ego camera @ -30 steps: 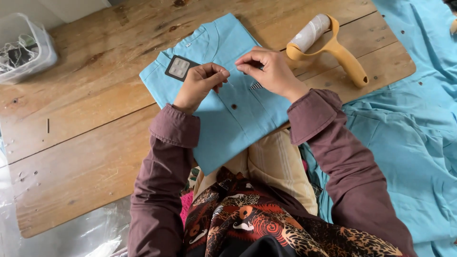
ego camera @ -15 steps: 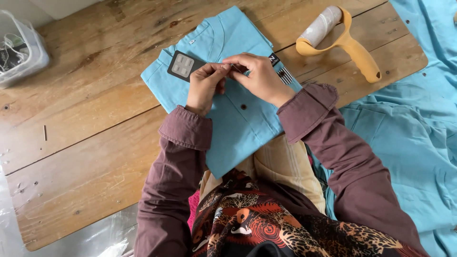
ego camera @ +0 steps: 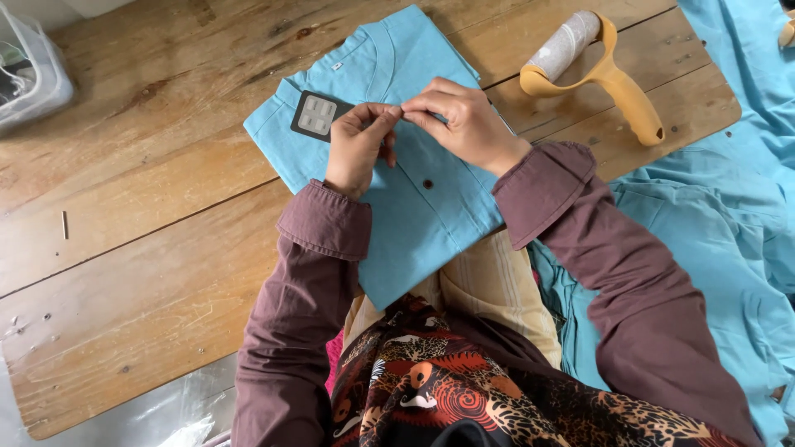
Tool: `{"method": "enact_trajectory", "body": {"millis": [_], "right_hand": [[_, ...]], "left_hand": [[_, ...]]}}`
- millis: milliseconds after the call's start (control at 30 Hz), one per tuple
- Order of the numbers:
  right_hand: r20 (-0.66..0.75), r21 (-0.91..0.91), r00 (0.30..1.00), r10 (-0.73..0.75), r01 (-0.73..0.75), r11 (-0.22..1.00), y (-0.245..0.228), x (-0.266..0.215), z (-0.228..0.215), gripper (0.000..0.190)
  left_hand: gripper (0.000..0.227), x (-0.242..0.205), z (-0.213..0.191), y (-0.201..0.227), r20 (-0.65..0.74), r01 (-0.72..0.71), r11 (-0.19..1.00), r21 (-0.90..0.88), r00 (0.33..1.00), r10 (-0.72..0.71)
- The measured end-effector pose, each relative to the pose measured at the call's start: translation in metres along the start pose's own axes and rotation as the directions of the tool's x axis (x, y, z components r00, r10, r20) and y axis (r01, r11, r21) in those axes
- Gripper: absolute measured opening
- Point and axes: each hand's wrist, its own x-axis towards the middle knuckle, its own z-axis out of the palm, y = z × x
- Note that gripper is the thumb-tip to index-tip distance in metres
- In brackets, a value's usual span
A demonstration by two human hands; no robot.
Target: Finishing and packaging a blue shirt by lint rolling, attaching tags, and placing it in a plastic bag.
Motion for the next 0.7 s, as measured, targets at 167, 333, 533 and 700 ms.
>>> {"method": "enact_trajectory", "body": {"millis": [167,333,533,700], "right_hand": [[0.049,-0.122,0.985,-0.165,0.169,0.978,0.008,0.040,-0.004,0.006],[0.003,-0.008,0.984,-0.177,0.177,0.984,0.037,0.082,0.024,0.003],[-0.073,0.158,0.994,0.078,-0.066,0.985,0.083,0.073,0.075,0.001],[-0.087,0.284,0.986,0.144,-0.114,0.952,0.081,0.073,0.073,0.001]], "left_hand": [[0.009,0.010,-0.011,0.029,-0.018,-0.370,0.850,0.376,0.914,0.405],[0.035,0.078,-0.088,0.012,0.163,-0.263,0.039,0.964,0.703,0.692],[0.027,0.102,-0.111,0.008,0.182,-0.130,-0.133,0.983,0.816,0.549],[0.023,0.092,-0.099,0.023,0.237,-0.255,-0.045,0.966,0.799,0.553]]}}
